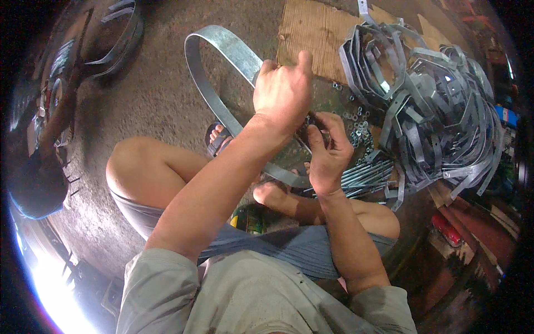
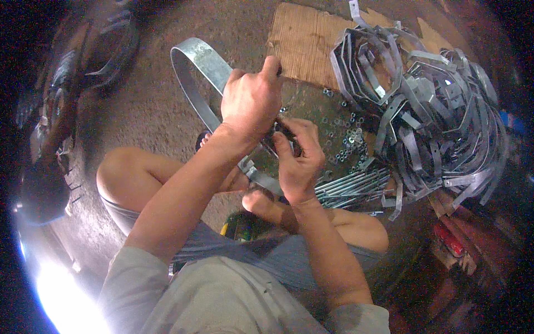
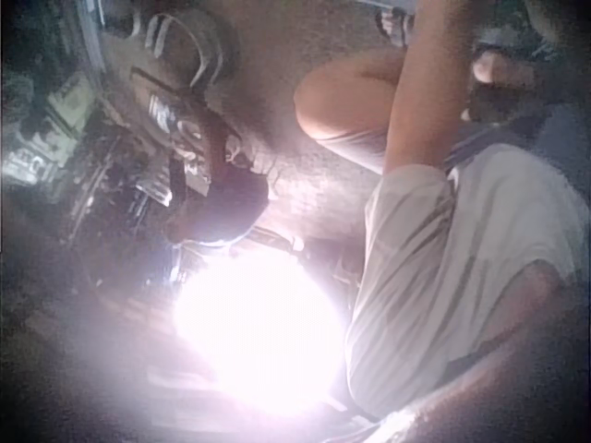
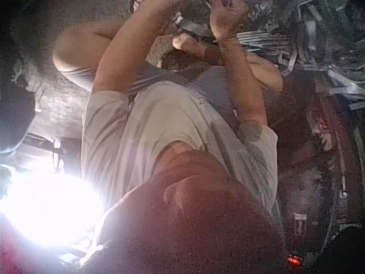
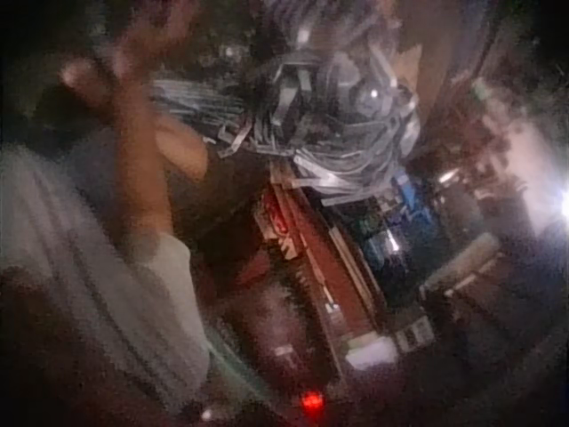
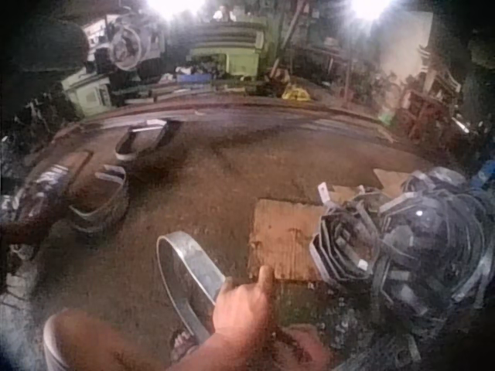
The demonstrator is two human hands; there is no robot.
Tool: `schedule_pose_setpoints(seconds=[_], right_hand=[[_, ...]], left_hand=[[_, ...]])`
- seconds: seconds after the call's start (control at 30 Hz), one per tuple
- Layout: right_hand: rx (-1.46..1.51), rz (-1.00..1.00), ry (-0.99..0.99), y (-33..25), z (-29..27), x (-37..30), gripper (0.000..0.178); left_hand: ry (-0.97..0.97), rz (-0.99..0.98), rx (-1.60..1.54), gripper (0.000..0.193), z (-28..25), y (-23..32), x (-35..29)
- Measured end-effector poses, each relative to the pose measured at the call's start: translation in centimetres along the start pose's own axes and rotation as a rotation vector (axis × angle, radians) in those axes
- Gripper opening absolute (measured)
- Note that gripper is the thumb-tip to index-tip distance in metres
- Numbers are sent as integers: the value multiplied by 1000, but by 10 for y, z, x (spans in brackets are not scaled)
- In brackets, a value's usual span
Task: The person sits on the floor and assembles a metal frame by inserting a long bolt through a curved metal piece and tightening it with a nut. The person handles multiple metal components, washers, and nuts, using a wrench to secure the assembly.
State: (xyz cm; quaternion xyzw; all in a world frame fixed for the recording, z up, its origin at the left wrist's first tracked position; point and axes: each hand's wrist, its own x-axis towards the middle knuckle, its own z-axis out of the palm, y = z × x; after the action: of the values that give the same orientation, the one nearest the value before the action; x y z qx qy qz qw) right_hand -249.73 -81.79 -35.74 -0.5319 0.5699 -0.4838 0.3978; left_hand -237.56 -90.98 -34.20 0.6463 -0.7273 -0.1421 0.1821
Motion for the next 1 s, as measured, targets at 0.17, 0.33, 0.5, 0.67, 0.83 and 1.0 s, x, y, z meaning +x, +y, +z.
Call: schedule_pose_setpoints(seconds=[0.17,0.33,0.5,0.67,0.83,1.0], right_hand=[[-44,-4,5,0,1,-2,22],[-221,-127,-10,-3,0,-1,20],[-238,-200,6,-2,2,2,19],[-261,-223,7,-4,4,2,19],[-294,-265,28,-1,5,1,20],[-317,-222,29,-4,5,3,20]], left_hand=[[25,-10,-5,19,-4,1,-1],[46,-16,-46,23,-2,0,-1],[102,8,-93,26,3,-3,-2],[134,28,-78,28,5,-6,-2],[149,11,-54,26,4,-3,-1],[191,-3,-98,30,10,-6,0]])
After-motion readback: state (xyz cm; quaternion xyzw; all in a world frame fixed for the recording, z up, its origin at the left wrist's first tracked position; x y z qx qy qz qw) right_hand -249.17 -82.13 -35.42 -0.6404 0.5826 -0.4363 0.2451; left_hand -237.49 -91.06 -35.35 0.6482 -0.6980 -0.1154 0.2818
